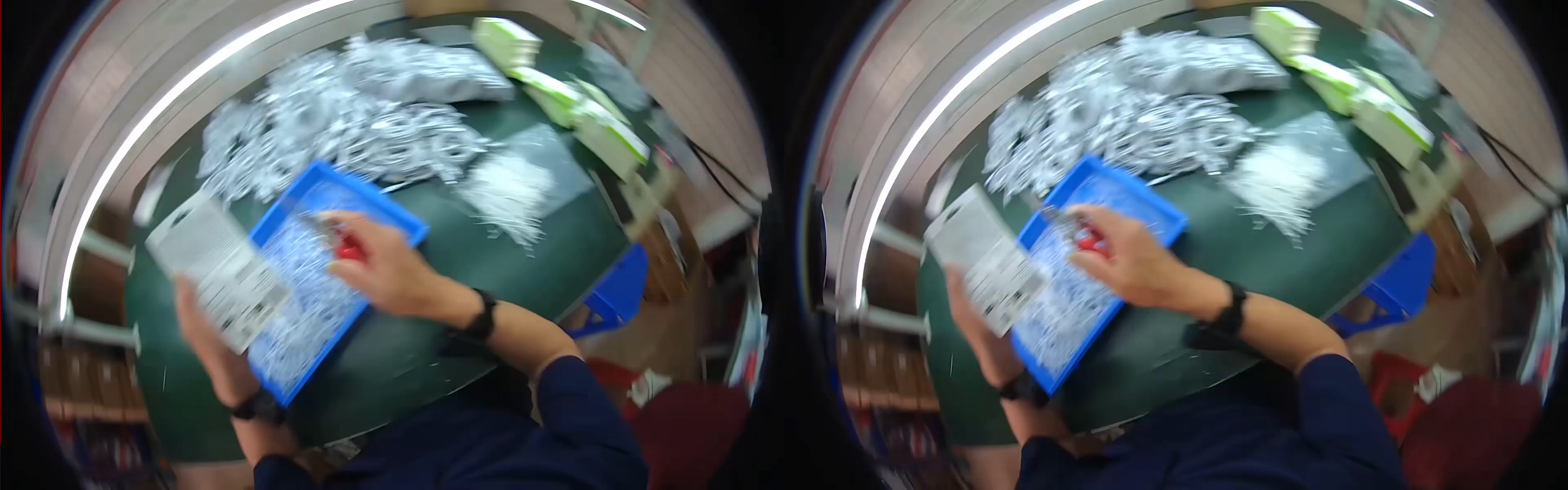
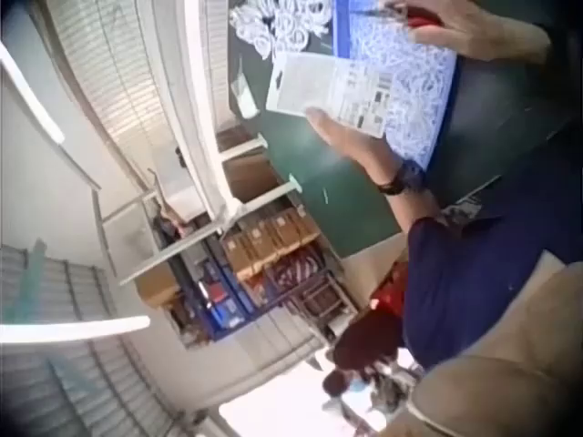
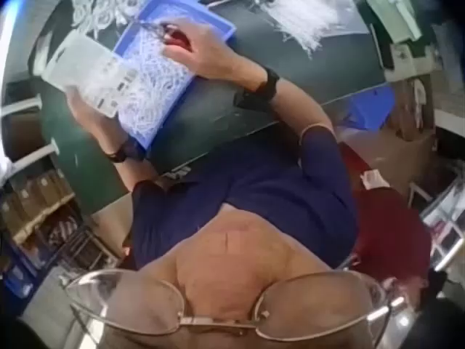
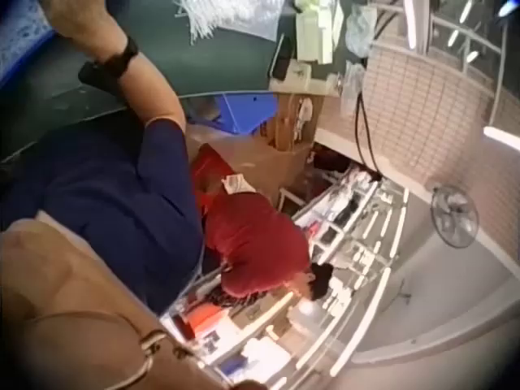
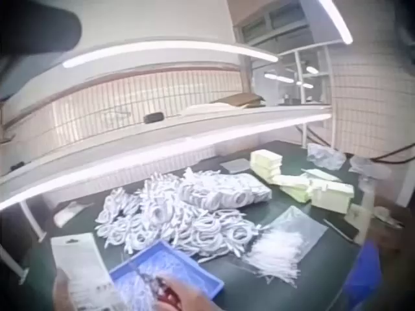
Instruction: The person picks up a packaged cable, uses shears to snip the plastic ties on the back and front, and then places the package into a box, repeating the process with a second package.
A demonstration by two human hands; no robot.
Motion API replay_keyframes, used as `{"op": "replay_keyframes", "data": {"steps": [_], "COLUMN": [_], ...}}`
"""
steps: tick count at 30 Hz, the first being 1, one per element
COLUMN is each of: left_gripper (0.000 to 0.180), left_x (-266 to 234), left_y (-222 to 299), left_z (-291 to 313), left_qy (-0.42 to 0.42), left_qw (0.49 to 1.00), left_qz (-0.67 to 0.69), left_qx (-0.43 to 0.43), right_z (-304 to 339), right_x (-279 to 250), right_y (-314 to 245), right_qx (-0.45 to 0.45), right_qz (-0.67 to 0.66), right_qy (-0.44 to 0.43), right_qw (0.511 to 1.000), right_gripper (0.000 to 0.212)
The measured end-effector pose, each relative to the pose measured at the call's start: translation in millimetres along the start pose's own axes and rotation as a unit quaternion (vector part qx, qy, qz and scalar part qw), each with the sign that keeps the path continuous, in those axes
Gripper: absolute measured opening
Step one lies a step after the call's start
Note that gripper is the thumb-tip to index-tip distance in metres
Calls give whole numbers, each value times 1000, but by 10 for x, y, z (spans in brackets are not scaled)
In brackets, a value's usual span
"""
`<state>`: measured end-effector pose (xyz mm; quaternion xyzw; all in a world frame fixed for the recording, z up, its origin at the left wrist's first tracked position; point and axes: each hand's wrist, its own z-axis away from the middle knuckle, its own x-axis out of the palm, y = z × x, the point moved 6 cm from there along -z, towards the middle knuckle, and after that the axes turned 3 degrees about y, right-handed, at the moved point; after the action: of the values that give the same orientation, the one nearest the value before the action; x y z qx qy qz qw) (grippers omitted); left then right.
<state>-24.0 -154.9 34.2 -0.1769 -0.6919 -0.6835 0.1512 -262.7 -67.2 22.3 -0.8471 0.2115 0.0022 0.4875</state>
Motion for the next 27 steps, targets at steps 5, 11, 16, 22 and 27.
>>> {"op": "replay_keyframes", "data": {"steps": [5,11,16,22,27], "left_gripper": [45,44,46,48,49], "left_x": [-180,12,181,208,152], "left_y": [232,260,106,61,4], "left_z": [230,370,418,470,457], "left_qy": [37,-12,-41,-47,-52], "left_qw": [992,992,990,989,990], "left_qz": [-64,-80,-107,-108,-99], "left_qx": [100,101,81,84,85], "right_z": [140,234,227,249,263], "right_x": [174,283,269,292,310], "right_y": [-151,-232,-209,-177,-162], "right_qx": [-43,-113,-127,-133,-130], "right_qz": [39,106,169,217,236], "right_qy": [-95,-96,-58,-47,-53], "right_qw": [994,983,976,966,962], "right_gripper": [65,70,72,75,75]}}
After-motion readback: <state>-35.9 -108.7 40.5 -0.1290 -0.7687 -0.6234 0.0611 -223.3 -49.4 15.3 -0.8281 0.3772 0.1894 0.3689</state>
